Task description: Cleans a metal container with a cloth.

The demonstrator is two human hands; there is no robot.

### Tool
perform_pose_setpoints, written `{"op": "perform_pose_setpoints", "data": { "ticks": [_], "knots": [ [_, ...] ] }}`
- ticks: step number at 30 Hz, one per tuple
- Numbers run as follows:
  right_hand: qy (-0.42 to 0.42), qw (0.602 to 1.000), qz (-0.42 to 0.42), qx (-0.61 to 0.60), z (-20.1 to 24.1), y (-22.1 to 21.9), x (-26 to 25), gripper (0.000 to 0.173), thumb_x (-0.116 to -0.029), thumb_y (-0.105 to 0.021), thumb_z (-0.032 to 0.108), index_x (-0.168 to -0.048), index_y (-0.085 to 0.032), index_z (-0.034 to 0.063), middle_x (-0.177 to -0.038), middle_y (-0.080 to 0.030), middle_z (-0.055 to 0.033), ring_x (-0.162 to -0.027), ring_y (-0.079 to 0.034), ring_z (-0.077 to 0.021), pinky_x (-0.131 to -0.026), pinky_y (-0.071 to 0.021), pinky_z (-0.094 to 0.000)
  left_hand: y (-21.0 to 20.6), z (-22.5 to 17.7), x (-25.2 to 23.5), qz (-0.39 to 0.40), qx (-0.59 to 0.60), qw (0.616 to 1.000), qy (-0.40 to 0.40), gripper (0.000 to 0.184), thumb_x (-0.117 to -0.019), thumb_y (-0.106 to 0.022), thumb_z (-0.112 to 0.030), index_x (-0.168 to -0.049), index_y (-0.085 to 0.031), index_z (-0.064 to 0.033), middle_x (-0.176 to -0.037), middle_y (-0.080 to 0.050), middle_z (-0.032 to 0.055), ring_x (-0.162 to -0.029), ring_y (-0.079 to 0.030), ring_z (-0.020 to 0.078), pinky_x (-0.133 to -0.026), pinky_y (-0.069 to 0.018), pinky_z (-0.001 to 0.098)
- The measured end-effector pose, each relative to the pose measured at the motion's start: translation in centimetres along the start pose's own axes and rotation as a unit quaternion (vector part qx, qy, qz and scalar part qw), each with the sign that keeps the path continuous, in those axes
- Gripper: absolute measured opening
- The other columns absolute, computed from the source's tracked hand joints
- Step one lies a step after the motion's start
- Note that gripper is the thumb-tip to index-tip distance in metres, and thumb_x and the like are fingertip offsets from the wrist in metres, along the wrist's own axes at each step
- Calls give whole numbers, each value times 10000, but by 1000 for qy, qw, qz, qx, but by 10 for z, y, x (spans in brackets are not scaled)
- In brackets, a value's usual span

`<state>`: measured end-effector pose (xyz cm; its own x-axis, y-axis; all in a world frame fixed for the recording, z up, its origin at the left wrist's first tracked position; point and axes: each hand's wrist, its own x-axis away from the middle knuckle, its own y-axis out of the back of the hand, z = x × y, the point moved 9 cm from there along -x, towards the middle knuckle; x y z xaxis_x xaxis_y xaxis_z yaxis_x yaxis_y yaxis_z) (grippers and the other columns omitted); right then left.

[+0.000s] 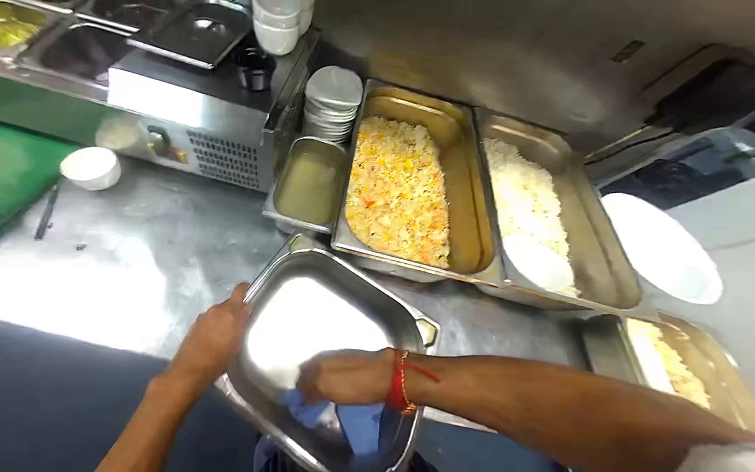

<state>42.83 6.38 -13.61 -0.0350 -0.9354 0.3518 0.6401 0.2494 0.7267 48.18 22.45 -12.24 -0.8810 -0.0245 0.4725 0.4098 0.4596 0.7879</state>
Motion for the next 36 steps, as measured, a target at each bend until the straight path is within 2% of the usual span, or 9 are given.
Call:
{"op": "perform_pose_setpoints", "data": {
  "ticks": [3, 5, 12, 17, 21, 24, 30, 33, 36],
  "knots": [
    [-23, 961, -229, 151, -33, 66, -16, 241, -1019, -523, 66, -1114, -741, 27, -1259, -710, -134, -1209, -646, -344, -1024, -503, -484, 0, 4, 0, -10, 18, 1000, -6, 465, -1109, -400, -216, -1532, -390, -22, -1122, -674, 316, -1047, -668, 510, -927, -509, 638],
    [-73, 951, -250, 168, -68, 69, -19, 233, -1005, -516, 59, -1044, -734, -14, -1231, -691, -176, -1176, -636, -363, -997, -501, -490, 1, 4, -1, -26, 14, 999, -12, 461, -1103, -419, -204, -1524, -398, -16, -1085, -679, 322, -1007, -678, 519, -893, -522, 642],
    [-422, 902, 95, 4, -59, -10, 63, 384, -1027, -390, -71, -1396, -461, -149, -1408, -472, -359, -1236, -556, -510, -1000, -495, -577, -2, 13, -2, -38, 10, 999, 6, 452, -1099, -452, -257, -1512, -423, -76, -1026, -693, 262, -942, -694, 472, -839, -539, 631],
    [-281, 940, 157, -115, 2, -47, 35, 270, -1006, -522, -9, -1244, -609, -103, -1340, -532, -329, -1153, -598, -488, -953, -514, -588, -2, 10, -5, -32, 7, 999, -8, 553, -1100, -442, -249, -1615, -272, -140, -1096, -694, 239, -932, -700, 438, -849, -547, 599],
    [-240, 948, -84, -193, -35, 7, 24, 244, -990, -578, 34, -1200, -700, 11, -1176, -692, -220, -1093, -671, -371, -973, -517, -540, 0, 13, -4, -23, 28, 999, -10, 565, -1104, -431, -257, -1628, -242, -163, -1062, -693, 266, -923, -691, 469, -839, -536, 632],
    [-273, 930, -245, 8, -59, 60, 27, 294, -942, -623, -44, -1204, -730, 40, -1124, -670, -199, -970, -686, -362, -803, -581, -516, -2, 11, -2, -20, 33, 999, -11, 551, -1107, -422, -256, -1622, -252, -156, -992, -691, 268, -882, -690, 469, -804, -538, 635],
    [-165, 985, -21, -46, -3, -45, 28, 234, -1001, -500, -5, -1162, -663, -54, -1161, -637, -283, -1061, -657, -445, -865, -563, -540, -1, 9, -2, -41, 29, 998, -27, 558, -1105, -413, -317, -1622, -263, -170, -965, -699, 254, -859, -697, 457, -793, -550, 616],
    [-182, 967, 81, -161, -3, -32, 34, 211, -984, -529, -38, -1119, -690, -65, -1135, -655, -279, -1087, -632, -444, -947, -486, -584, 0, 10, -1, -34, 39, 998, -28, 580, -1101, -387, -375, -1629, -255, -175, -901, -693, 247, -821, -694, 440, -775, -553, 600],
    [-297, 919, -208, -152, -53, 41, 26, 213, -998, -562, 29, -1126, -728, -7, -1092, -695, -221, -1010, -687, -363, -912, -545, -527, 2, 9, 0, -46, 57, 996, -44, 559, -1106, -379, -358, -1618, -290, -151, -900, -696, 250, -822, -697, 436, -785, -550, 602]
  ]
}}
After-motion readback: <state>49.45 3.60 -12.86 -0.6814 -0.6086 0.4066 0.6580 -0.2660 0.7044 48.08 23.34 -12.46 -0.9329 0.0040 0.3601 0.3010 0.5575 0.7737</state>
